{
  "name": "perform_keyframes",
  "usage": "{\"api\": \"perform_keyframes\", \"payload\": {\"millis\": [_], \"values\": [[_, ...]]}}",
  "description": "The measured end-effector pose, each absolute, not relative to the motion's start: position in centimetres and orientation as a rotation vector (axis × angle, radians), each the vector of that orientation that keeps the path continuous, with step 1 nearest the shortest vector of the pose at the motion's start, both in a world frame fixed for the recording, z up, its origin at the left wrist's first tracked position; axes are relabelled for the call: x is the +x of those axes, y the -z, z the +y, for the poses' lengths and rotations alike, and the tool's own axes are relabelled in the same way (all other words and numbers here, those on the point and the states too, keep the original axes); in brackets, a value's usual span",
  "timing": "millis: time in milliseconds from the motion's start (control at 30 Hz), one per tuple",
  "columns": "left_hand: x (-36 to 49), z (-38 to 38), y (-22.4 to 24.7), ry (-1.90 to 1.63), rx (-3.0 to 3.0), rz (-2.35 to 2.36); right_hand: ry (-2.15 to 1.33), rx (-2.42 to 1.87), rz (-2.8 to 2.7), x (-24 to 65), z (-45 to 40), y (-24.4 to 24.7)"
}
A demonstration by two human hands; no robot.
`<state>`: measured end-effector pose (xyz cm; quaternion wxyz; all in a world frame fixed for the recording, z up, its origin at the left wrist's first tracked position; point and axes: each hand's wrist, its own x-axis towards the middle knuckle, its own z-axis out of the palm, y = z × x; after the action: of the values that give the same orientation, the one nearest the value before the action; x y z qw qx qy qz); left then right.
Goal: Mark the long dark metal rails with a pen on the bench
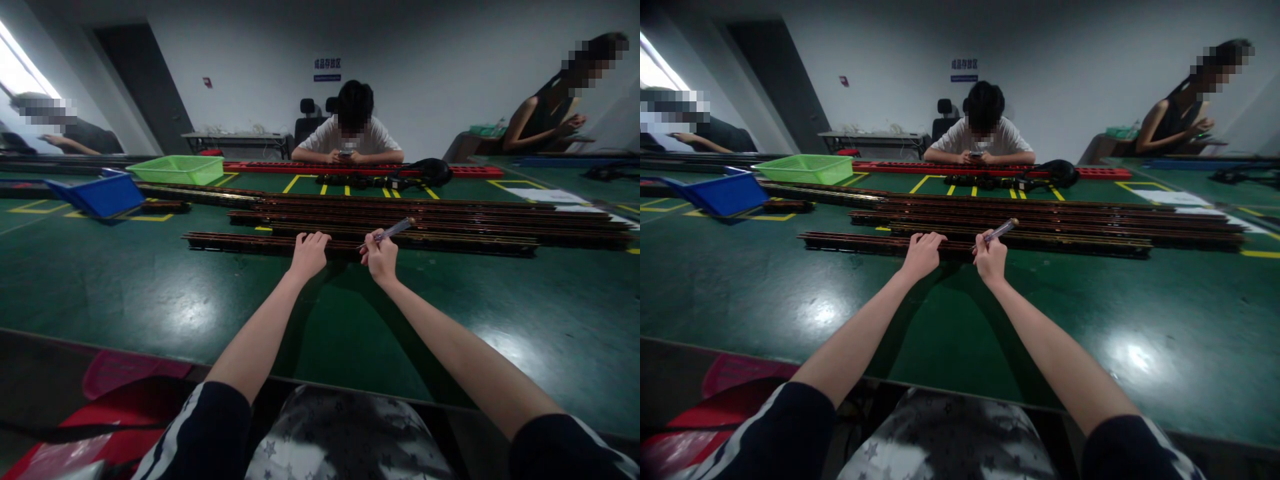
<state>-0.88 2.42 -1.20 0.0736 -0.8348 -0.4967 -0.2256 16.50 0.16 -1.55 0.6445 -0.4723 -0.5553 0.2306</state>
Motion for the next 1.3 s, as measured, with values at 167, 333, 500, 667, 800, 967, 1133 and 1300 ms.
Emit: {"api": "perform_keyframes", "payload": {"millis": [167, 333, 500, 667, 800, 967, 1133, 1300], "values": [[-0.86, 2.41, 1.18, 0.679, -2.514, -1.495, -0.509, -1.091, -1.272, 16.56, 0.16, 1.53], [-0.82, 2.34, 1.14, 0.671, -2.495, -1.495, -0.503, -1.108, -1.294, 16.59, 0.23, 1.54], [-0.82, 2.39, 1.20, 0.671, -2.486, -1.494, -0.453, -1.124, -1.271, 16.61, 0.13, 1.56], [-0.84, 2.41, 1.17, 0.667, -2.501, -1.495, -0.382, -1.130, -1.225, 16.73, 0.25, 1.71], [-0.83, 2.38, 1.14, 0.666, -2.506, -1.504, -0.389, -1.127, -1.214, 16.81, 0.35, 1.81], [-0.80, 2.36, 1.14, 0.671, -2.507, -1.515, -0.470, -1.124, -1.221, 16.86, 0.22, 1.69], [-0.86, 2.40, 1.03, 0.668, -2.521, -1.530, -0.480, -1.120, -1.228, 16.84, 0.14, 1.59], [-0.93, 2.44, 1.04, 0.669, -2.515, -1.538, -0.491, -1.115, -1.225, 16.92, 0.24, 1.73]]}}
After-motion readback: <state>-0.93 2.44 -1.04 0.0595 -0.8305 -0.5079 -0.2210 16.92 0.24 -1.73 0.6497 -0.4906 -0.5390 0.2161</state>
